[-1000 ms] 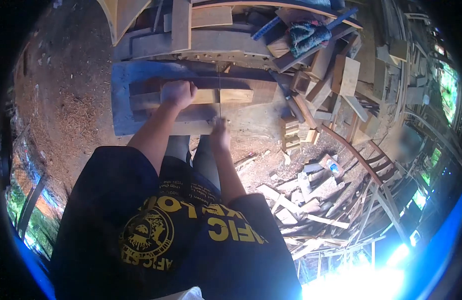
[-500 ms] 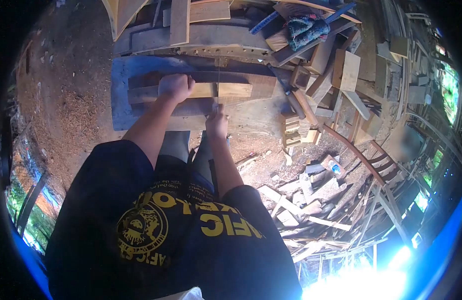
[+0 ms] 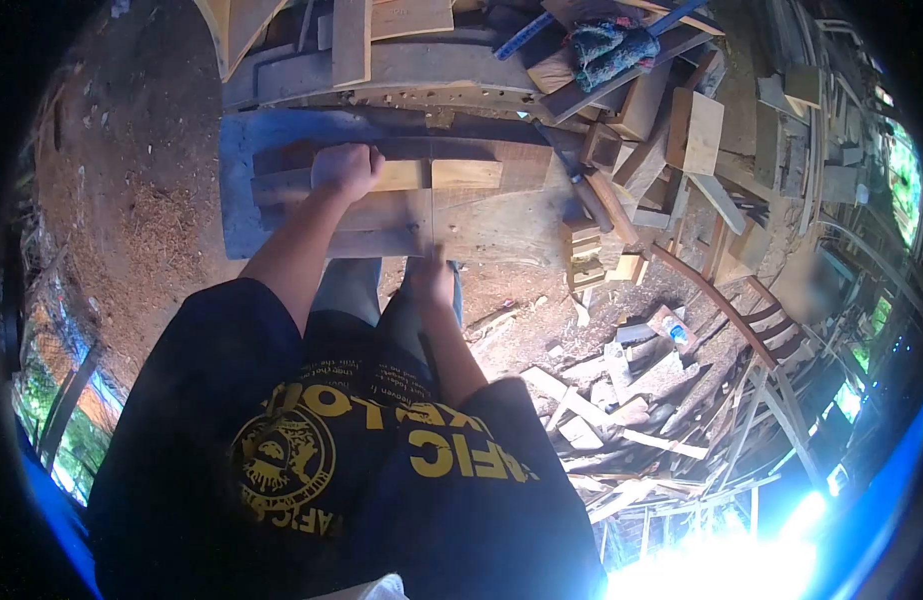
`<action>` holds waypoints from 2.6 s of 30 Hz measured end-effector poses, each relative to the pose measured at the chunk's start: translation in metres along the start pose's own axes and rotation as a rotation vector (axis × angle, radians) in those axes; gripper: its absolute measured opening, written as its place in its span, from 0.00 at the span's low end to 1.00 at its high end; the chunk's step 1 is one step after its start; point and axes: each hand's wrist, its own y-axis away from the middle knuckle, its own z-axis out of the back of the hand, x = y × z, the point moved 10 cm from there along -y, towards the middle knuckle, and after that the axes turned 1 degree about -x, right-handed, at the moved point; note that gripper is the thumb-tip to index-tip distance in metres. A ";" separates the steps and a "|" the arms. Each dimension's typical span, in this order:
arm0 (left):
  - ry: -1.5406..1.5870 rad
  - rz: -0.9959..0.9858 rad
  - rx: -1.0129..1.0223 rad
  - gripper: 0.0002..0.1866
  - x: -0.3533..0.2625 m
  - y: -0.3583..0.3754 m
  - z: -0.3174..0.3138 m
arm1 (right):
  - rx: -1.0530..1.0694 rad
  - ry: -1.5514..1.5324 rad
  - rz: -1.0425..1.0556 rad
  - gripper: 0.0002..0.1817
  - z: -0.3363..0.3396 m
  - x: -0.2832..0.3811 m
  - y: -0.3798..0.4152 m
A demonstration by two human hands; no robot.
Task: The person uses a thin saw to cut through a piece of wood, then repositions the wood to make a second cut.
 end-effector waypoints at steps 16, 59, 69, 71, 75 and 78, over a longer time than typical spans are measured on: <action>-0.001 -0.017 0.011 0.24 -0.001 -0.002 -0.001 | -0.139 0.044 0.288 0.12 -0.001 0.005 0.002; 0.036 -0.037 -0.020 0.24 -0.002 0.001 0.009 | -0.071 0.045 0.163 0.12 0.008 0.047 -0.027; 0.046 -0.019 0.029 0.24 -0.002 0.001 0.004 | -0.057 -0.031 0.113 0.14 0.021 0.088 -0.055; 0.028 -0.035 0.058 0.24 -0.003 0.002 0.006 | -0.045 0.024 0.027 0.14 0.001 0.028 -0.020; 0.008 -0.052 0.065 0.24 -0.005 0.000 0.003 | -0.084 -0.075 0.025 0.14 0.001 0.000 0.015; 0.011 -0.022 0.083 0.24 -0.006 -0.004 0.005 | -0.112 -0.048 0.067 0.15 0.005 0.047 -0.044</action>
